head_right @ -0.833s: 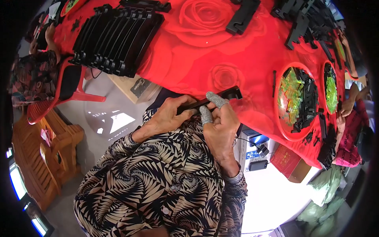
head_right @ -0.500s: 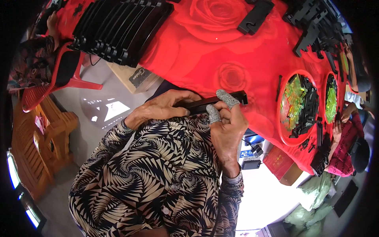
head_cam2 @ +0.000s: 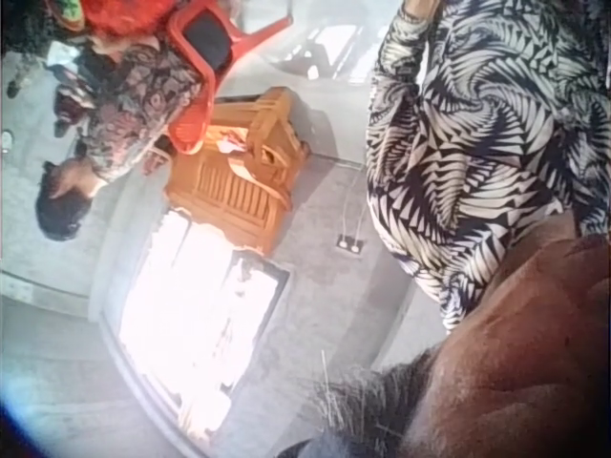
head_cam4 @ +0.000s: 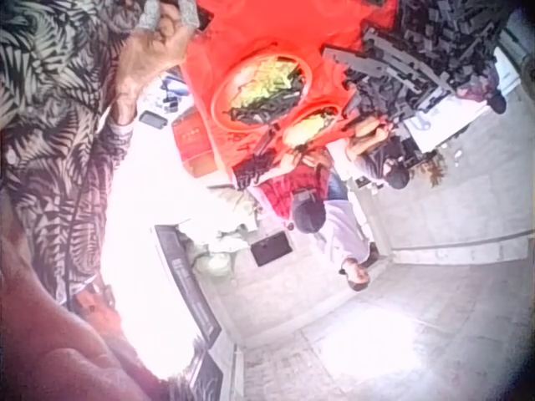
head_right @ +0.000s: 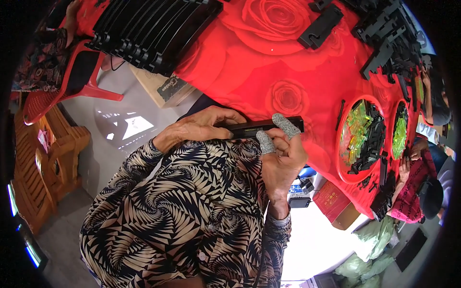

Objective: The person cleans black plastic housings and components with a cloth, then assembles them by hand.

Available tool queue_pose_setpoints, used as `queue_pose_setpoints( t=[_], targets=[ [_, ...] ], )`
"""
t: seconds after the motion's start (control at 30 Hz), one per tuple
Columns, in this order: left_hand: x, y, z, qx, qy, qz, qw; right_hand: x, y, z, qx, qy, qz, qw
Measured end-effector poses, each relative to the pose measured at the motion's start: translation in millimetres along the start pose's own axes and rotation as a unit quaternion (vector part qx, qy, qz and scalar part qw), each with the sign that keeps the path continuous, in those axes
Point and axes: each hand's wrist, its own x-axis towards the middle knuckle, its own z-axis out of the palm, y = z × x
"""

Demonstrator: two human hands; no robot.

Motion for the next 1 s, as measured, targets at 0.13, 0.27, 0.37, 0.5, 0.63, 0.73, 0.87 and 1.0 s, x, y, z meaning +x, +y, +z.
queue_pose_setpoints(
  t=[0.13,0.27,0.37,0.5,0.63,0.73,0.87,1.0],
  targets=[
    [-1,2,1,-0.002,0.002,-0.009,1.0,-2,3,0,-0.024,-0.007,0.003,1.0],
    [-1,2,2,-0.007,0.009,-0.018,1.0,-4,-2,7,-0.047,0.002,-0.017,0.999],
    [-1,0,3,0.01,0.016,-0.007,1.0,-3,-1,-1,-0.122,-0.042,-0.043,0.991],
    [0,0,4,-0.007,0.015,-0.014,1.0,-4,-12,6,-0.132,-0.05,-0.032,0.989],
    [2,-7,3,0.028,0.017,0.018,0.999,-6,-3,10,-0.146,-0.02,-0.083,0.986],
    [3,-10,6,0.033,0.037,0.027,0.998,-7,-2,10,-0.181,-0.016,-0.084,0.98],
    [5,-8,21,0.085,0.093,0.046,0.991,-7,1,12,-0.189,-0.009,-0.12,0.975],
    [0,6,28,0.211,0.117,0.044,0.969,-6,-6,12,-0.199,-0.01,-0.089,0.976]
  ],
)
